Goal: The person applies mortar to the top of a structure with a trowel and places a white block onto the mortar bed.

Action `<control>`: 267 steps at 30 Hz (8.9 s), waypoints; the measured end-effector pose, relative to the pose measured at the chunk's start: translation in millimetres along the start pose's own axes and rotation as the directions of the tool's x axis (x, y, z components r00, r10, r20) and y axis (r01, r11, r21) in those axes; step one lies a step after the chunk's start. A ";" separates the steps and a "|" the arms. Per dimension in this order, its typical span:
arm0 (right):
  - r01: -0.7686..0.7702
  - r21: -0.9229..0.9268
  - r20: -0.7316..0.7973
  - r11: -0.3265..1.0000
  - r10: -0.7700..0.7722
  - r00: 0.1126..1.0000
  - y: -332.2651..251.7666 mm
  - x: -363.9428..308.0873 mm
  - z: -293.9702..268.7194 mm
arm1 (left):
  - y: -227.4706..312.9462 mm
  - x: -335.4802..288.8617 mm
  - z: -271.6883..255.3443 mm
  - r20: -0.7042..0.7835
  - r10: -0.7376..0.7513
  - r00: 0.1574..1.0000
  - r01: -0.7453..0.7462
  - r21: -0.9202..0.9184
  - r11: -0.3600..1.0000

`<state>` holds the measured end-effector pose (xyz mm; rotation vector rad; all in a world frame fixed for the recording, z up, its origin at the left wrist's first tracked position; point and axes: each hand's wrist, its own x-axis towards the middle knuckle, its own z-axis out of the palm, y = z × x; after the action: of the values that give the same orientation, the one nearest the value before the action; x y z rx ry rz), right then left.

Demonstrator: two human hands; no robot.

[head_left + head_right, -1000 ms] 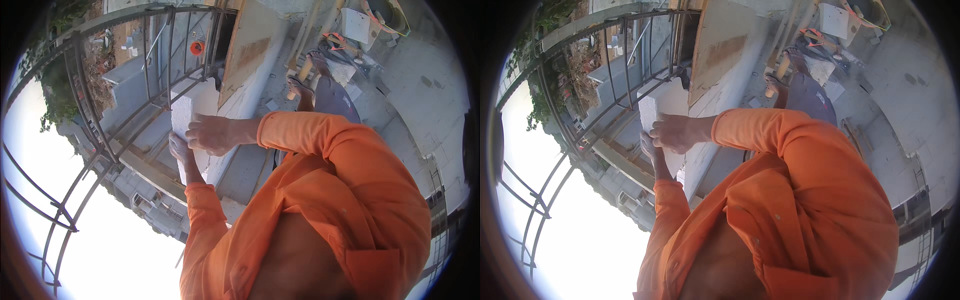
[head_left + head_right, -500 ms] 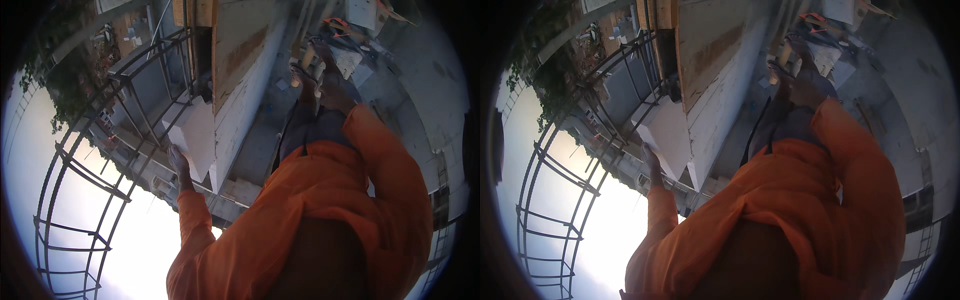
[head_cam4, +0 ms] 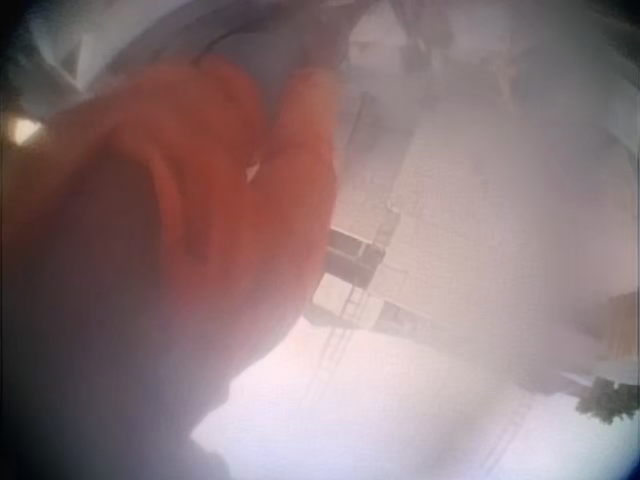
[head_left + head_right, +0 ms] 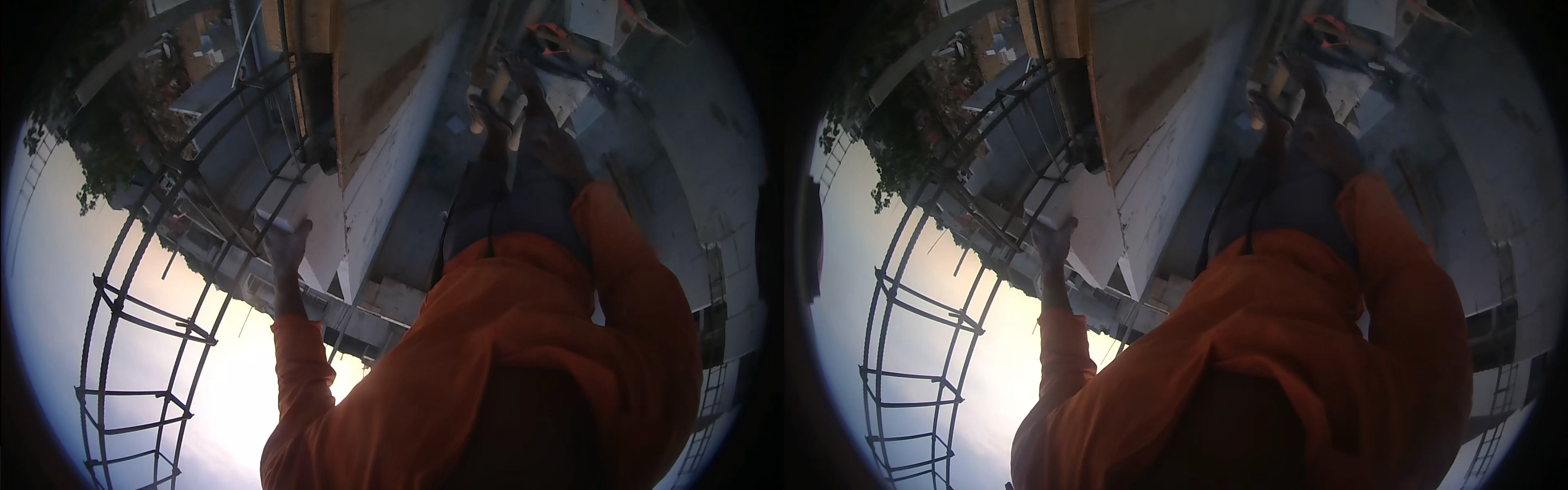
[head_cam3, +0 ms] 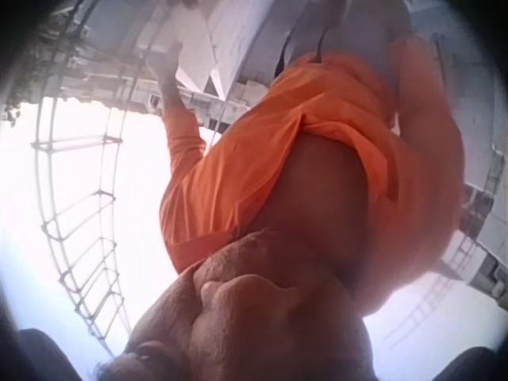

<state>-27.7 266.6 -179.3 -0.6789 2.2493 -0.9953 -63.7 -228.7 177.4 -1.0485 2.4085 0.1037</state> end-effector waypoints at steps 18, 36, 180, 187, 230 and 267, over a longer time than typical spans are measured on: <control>-0.090 0.069 0.154 0.994 0.078 0.985 -16.1 15.8 -14.3 | -1.5 -1.1 0.5 0.025 0.037 0.999 -0.037 -0.028 0.999; -0.329 0.000 0.365 0.944 0.306 0.879 -60.4 44.2 -60.1 | 1.8 -10.3 0.6 -0.183 0.140 0.973 -0.142 -0.001 0.990; 0.735 -0.482 0.474 0.478 -0.563 0.677 -563.8 223.4 25.0 | -317.8 -76.6 118.1 -0.425 -0.790 0.442 -0.695 -0.719 -0.003; 0.737 -0.463 0.457 0.492 -0.580 0.674 -566.1 225.0 26.0 | -321.6 -73.7 123.1 -0.503 -0.754 0.422 -0.724 -0.687 0.054; 0.706 -0.543 0.473 0.456 -0.528 0.705 -546.6 216.7 11.8 | -308.7 -65.9 120.0 -0.345 -0.795 0.499 -0.620 -0.783 -0.050; -0.399 -0.076 0.109 0.914 0.406 0.908 -85.1 -16.4 -53.9 | -180.7 -33.3 53.3 -0.466 -0.483 0.742 -0.065 -0.766 0.639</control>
<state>-34.8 252.8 -78.5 -0.2652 2.1894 -0.6735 104.8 -319.0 170.1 -2.0515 2.8583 0.8588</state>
